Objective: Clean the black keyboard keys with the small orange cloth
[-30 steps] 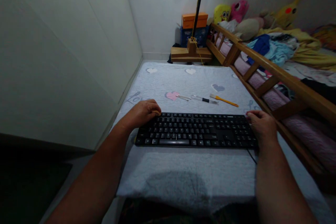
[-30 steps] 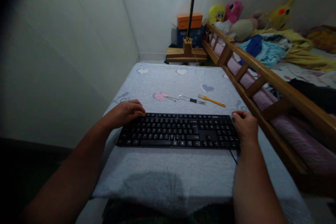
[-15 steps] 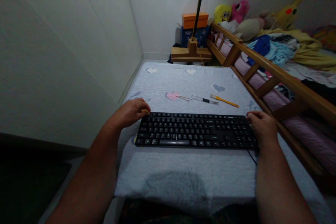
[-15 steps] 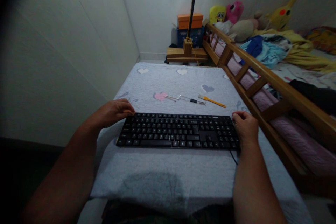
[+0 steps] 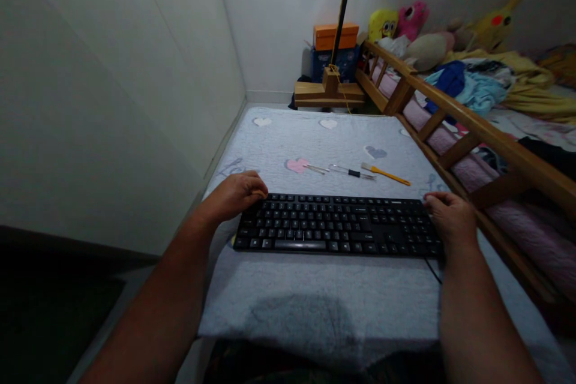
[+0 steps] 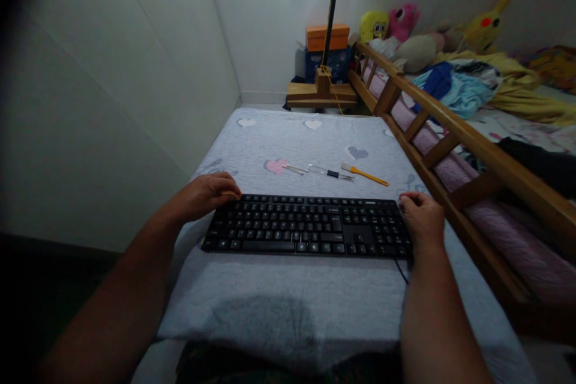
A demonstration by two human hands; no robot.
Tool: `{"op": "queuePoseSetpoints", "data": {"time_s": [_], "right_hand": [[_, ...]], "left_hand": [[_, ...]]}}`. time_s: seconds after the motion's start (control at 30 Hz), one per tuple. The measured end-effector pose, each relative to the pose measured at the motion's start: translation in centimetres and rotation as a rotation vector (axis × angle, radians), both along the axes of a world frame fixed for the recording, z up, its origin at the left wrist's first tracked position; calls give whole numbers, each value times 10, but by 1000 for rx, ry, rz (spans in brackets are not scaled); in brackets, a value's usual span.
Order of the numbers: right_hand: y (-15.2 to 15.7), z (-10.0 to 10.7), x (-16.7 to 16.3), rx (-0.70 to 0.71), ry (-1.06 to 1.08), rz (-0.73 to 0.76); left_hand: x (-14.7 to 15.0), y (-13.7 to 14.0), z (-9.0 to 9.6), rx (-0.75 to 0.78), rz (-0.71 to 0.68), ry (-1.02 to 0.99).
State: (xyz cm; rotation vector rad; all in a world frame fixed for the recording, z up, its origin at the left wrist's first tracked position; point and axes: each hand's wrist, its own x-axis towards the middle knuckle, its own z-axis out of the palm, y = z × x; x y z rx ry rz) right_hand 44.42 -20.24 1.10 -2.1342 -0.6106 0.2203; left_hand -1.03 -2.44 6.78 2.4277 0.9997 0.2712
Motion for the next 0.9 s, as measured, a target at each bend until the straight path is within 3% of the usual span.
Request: {"op": "queuePoseSetpoints", "data": {"time_s": [0.17,0.53,0.63,0.73,0.9], "right_hand": [[1,2,-3,7,10,-13],[-1,9,-7,42,81,-4],[-2,10,-8,71,115,9],[-4,10,-5,121,98,17],[-9,31,-15,150,-239,-4]], "left_hand": [[-12,4,2,7,50,61],[-40,7,-2,28,143,2],[-44,1,-2,-14,241,-120],[-42,-13,3,-188,331,-344],[-26,-44,13,-352,388,-560]]}}
